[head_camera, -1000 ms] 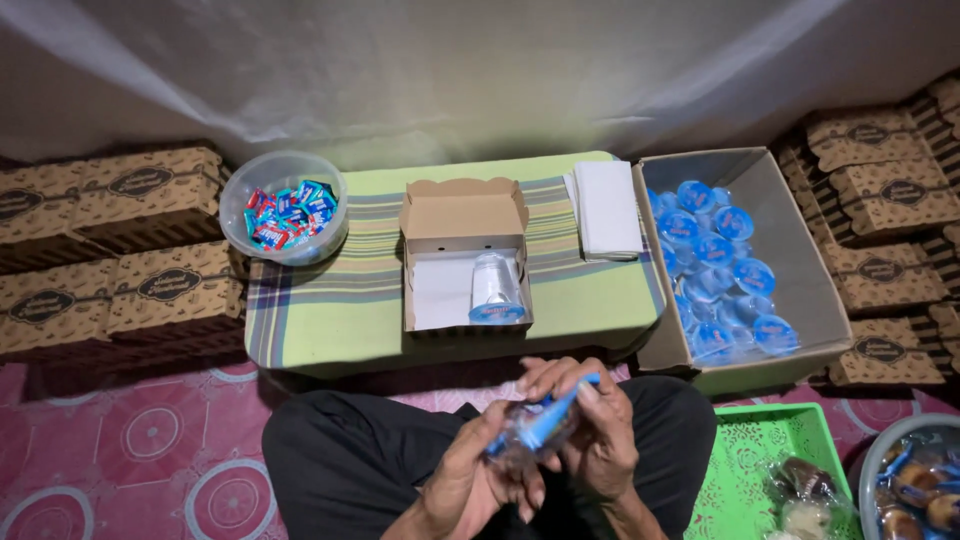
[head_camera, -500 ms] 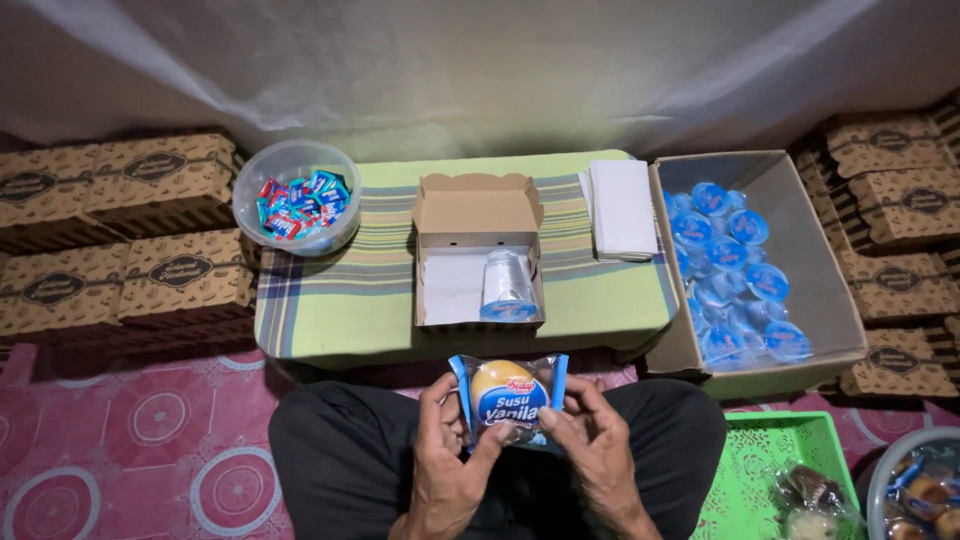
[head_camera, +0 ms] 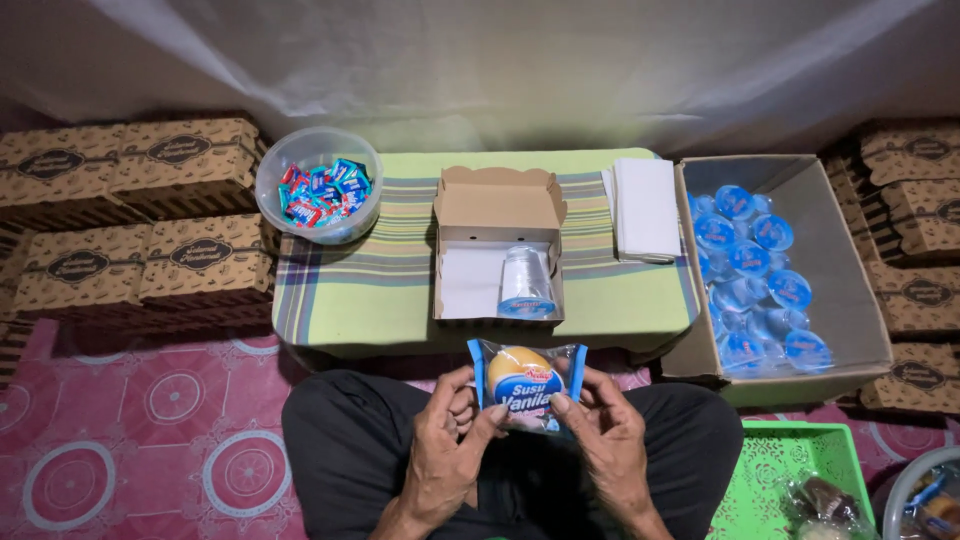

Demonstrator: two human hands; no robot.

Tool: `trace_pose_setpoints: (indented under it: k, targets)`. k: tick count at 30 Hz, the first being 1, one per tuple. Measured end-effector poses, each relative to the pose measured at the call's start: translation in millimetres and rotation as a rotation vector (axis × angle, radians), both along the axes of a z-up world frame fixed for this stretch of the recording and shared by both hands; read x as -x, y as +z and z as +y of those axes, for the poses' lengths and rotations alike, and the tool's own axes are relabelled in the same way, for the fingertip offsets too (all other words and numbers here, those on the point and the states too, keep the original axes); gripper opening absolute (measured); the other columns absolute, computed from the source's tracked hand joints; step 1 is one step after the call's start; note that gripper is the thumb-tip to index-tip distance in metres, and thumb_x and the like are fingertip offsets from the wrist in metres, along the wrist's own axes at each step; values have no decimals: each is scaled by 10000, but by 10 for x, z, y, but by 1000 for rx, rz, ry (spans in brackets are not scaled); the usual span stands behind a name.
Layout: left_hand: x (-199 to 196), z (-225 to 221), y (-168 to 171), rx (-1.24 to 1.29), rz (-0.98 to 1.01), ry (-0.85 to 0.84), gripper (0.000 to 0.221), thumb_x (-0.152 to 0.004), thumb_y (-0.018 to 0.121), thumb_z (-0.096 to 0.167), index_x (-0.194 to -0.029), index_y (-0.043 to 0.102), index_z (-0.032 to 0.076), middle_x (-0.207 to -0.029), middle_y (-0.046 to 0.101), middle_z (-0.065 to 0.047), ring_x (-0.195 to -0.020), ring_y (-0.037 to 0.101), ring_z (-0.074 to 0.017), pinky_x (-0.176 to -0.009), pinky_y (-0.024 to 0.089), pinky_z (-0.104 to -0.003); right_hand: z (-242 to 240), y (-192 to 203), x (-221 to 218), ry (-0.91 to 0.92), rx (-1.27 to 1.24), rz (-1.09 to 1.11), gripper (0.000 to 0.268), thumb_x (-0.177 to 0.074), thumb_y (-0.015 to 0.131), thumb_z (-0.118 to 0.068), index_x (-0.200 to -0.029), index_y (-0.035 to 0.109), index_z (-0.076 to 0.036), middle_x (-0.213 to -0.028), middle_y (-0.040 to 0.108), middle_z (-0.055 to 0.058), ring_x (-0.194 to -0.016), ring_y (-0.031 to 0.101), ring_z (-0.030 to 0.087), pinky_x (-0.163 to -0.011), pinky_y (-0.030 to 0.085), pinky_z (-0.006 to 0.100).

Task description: Packing individual snack boxes with a cup of water, a napkin, and various snacks.

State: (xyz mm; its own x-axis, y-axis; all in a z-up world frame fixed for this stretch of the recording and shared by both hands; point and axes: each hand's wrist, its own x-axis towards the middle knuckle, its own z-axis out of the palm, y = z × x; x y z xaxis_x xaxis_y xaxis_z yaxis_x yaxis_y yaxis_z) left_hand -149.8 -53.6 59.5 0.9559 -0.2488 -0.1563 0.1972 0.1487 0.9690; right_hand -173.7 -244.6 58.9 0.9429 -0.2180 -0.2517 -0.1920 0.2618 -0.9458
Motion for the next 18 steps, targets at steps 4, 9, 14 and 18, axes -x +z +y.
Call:
trace_pose_setpoints:
  k: [4,9,14,18]
  targets:
    - [-6,-24,-46,-74,-174,55,621,-903,642,2,-1457,364,-33,-913,720,-139,-771,742,-171,-669,658,-260,108,60,10,106,292,-93,685,-877,654,-95,-1503,389,-9,-1377,578,194,-1206,647,271,-1014,577,385]
    - [26,-22,-106,-207,-332,64,717,-897,640,-4,-1528,300,-25,-927,764,-146,-753,770,-166,-641,670,-249,187,-1,62,168,428,-171,753,-887,641,-118,-1543,300,25,-1609,394,221,-1373,530,303,-1116,482,428]
    - [16,23,-35,-298,-319,63,583,-901,627,62,-1456,462,-7,-1073,788,-160,-854,782,-219,-759,653,-338,282,28,93,151,455,-263,628,-913,606,-87,-1490,403,54,-1553,487,218,-1387,536,302,-1159,434,407]
    - [-58,69,25,-248,-330,30,598,-904,618,47,-1472,437,-9,-1123,761,-195,-914,779,-242,-770,670,-338,240,-26,77,159,402,-272,605,-926,569,-73,-1494,397,43,-1541,494,244,-1362,561,315,-1144,472,426]
